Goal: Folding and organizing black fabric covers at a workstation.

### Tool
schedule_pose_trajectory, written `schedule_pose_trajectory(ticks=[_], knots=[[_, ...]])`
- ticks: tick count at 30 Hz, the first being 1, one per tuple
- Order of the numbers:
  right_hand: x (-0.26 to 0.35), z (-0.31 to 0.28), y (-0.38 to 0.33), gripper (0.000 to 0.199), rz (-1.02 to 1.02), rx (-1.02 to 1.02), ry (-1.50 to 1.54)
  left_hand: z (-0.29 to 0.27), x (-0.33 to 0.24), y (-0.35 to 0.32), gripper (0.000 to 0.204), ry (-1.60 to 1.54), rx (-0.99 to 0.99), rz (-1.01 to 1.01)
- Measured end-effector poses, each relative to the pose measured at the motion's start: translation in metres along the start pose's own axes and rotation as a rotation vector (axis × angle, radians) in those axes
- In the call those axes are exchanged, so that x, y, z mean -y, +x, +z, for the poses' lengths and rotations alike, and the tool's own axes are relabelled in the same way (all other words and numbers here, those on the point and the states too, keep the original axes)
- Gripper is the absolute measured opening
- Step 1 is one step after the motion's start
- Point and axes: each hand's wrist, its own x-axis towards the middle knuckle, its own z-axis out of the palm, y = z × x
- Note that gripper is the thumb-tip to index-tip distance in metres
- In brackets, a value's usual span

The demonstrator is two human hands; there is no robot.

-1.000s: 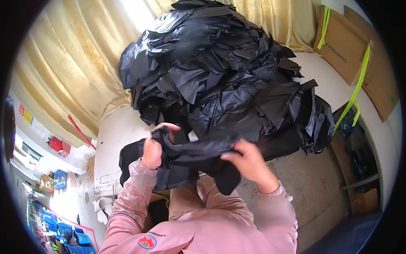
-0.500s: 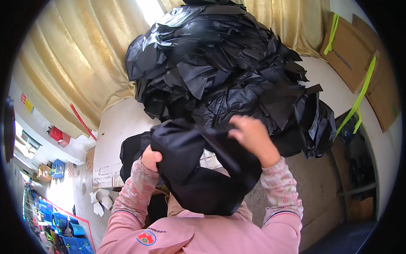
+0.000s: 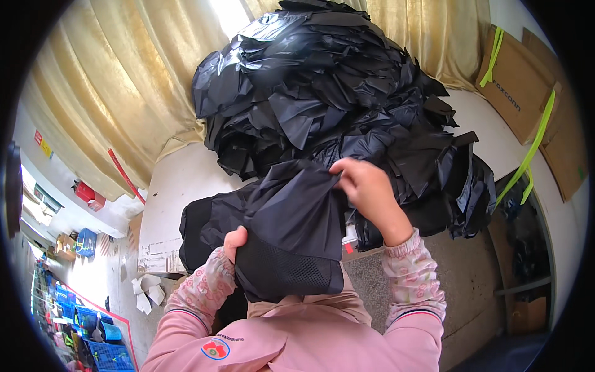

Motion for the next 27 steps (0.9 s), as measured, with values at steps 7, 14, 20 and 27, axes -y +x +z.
schedule_pose_trajectory(ticks=[7, 14, 20, 27], knots=[[0.08, -0.025, -0.006, 0.04, -0.073, -0.185, 0.159, 0.067, -0.02, 0.034, 0.066, 0.244, -0.17, 0.195], [0.083, 0.023, -0.019, 0.027, -0.27, -0.062, -0.124, 0.077, -0.012, 0.064, 0.037, 0.38, -0.348, 0.382], [0.072, -0.011, -0.014, 0.016, -0.198, 0.007, -0.102, 0.054, -0.052, 0.026, 0.017, 0.449, -0.313, 0.578], [0.087, -0.028, -0.013, 0.023, -0.262, 0.246, -0.113, 0.084, -0.068, 0.023, 0.015, 1.46, -0.176, 0.488]])
